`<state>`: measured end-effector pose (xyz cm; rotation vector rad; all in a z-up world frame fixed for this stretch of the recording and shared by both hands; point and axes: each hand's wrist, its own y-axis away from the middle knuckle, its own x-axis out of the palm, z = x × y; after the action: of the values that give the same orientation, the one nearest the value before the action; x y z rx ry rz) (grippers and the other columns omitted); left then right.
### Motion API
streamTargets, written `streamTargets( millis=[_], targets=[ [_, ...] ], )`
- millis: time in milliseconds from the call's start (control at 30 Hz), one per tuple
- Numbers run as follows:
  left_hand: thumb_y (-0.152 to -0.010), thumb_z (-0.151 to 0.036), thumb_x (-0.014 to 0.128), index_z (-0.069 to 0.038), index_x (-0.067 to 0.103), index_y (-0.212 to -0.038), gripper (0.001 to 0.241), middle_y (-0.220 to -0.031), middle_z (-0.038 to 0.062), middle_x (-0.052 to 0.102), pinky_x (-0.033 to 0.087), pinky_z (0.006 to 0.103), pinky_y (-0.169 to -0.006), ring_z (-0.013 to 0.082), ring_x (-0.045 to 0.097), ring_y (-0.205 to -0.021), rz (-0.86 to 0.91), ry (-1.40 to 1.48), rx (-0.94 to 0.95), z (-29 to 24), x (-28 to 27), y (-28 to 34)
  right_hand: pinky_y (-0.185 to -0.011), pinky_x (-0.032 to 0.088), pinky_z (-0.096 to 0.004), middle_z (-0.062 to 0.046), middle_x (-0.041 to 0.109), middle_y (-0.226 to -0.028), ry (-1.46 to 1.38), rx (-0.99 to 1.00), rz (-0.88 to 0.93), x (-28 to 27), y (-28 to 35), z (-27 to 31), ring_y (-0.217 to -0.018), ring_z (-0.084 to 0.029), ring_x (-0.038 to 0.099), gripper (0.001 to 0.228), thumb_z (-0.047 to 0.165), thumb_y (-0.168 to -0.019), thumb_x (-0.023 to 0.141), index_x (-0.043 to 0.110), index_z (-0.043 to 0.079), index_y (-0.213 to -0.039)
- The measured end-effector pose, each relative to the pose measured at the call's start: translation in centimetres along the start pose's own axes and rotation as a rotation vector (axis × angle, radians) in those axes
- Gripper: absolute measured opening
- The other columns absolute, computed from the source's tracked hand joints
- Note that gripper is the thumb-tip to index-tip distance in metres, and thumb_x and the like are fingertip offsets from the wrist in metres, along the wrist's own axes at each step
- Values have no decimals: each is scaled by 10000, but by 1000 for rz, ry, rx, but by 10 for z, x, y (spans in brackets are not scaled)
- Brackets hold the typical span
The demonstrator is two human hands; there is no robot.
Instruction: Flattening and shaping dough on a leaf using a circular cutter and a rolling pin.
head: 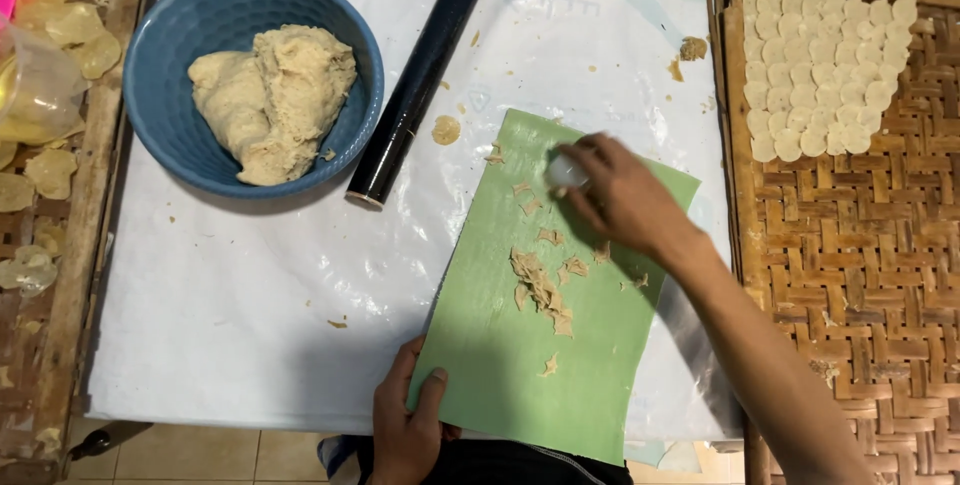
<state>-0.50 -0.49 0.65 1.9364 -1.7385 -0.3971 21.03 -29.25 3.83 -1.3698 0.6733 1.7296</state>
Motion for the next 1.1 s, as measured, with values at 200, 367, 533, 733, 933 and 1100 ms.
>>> streamTargets(
  millis=[200,367,533,733,933,1100],
  targets=[
    [-862,-14,522,-26,656,-1293,451,-811,169,730,506,337,-389,214,565,-441,-17,-6,-39,11,0,0,-818,651,-442,-229,565,-1289,6,77,-72,6,8,-9,-911,-380,680,537,214,-919,730,582,-37,-1370],
    [-852,-13,523,-3,664,-1249,421,-722,146,713,489,333,-381,196,556,-427,2,-43,51,10,3,0,-815,650,-435,-219,579,-1292,-25,43,12,14,-7,10,-915,-356,687,536,284,-971,671,555,11,-1417],
    [-849,3,533,4,675,-1236,412,-726,146,709,479,333,-393,193,547,-439,-9,-7,39,9,3,2,-702,657,-348,-156,650,-1224,-111,-75,123,15,-16,23,-750,-250,718,551,293,-867,786,602,15,-1307],
    [-818,-100,563,-53,692,-1185,392,-834,93,774,524,320,-612,181,619,-656,-46,-259,196,12,6,3,-777,658,-389,-238,585,-1233,-3,-25,-196,20,-51,23,-871,-350,677,480,123,-951,704,552,-75,-1361],
    [-822,-34,543,-42,696,-1214,421,-810,121,783,521,324,-578,186,627,-619,-39,-168,127,18,7,0,-852,598,-408,-158,632,-1241,-165,-138,96,-2,-16,54,-954,-310,682,549,260,-875,729,582,-3,-1333],
    [-835,-17,496,-9,654,-1257,450,-738,155,696,481,346,-407,200,535,-440,-2,-50,8,12,7,-4,-824,580,-458,-243,599,-1219,-16,268,-192,-39,35,3,-979,-364,636,573,216,-902,754,559,-86,-1348]
  ],
)
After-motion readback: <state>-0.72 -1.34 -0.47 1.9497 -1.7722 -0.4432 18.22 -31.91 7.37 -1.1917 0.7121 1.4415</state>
